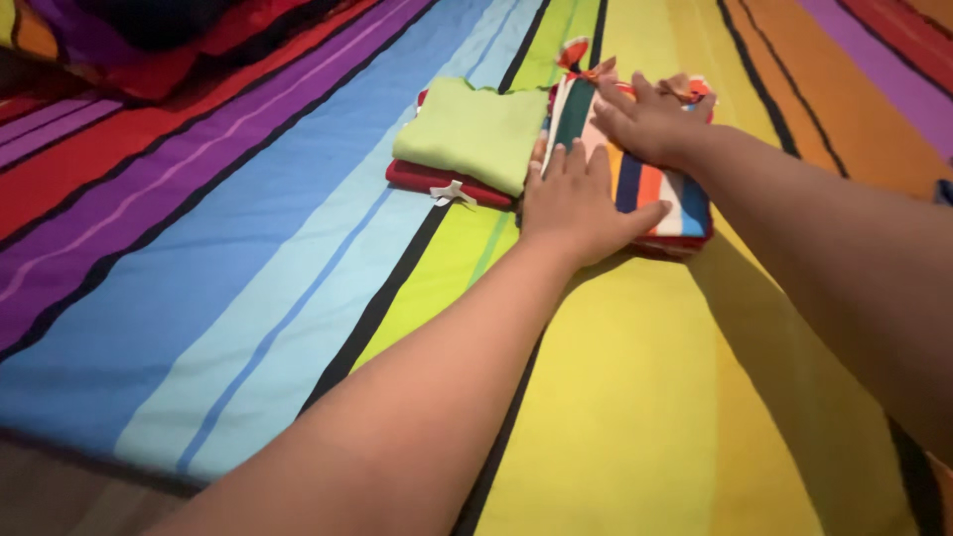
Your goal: The person folds several pieces of laundry, including a pink shirt and a striped top, by hand while sitting on a bed.
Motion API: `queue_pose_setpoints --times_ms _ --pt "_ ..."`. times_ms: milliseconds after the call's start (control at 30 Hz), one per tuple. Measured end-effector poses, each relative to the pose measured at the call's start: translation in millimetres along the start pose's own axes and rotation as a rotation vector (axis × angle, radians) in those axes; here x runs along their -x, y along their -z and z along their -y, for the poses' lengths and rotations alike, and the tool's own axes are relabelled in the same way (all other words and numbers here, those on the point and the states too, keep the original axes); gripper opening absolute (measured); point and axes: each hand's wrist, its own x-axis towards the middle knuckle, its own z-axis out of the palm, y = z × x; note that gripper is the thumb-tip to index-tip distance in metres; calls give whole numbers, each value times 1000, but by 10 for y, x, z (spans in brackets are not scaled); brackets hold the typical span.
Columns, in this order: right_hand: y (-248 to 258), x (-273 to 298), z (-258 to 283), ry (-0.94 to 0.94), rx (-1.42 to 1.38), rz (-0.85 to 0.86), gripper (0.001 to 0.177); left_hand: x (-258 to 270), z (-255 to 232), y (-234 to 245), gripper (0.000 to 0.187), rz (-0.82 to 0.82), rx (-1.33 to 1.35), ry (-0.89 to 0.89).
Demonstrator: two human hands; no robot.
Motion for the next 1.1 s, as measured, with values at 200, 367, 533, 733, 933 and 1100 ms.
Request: queue_pose_setpoints --times_ms 200,367,533,733,933,1100 --pt "-143 339 -238 343 64 -102 87 -13 -11 28 115 46 -22 -10" --pt "-18 1185 -39 121 -59 -51 96 23 -43 143 101 33 -45 -30" --pt "-110 2414 154 218 -64 -339 78 636 -17 252 80 -144 -51 -105" --pt "-75 3222 -20 -100 -231 -144 70 1521 39 540 79 -31 -110 96" --pt "-159 3959 -304 -301 -46 -69 60 2033 83 920 73 267 -115 228" --pt "-248 4279 -445 -262 7 38 65 2362 96 1047 72 323 -152 242"
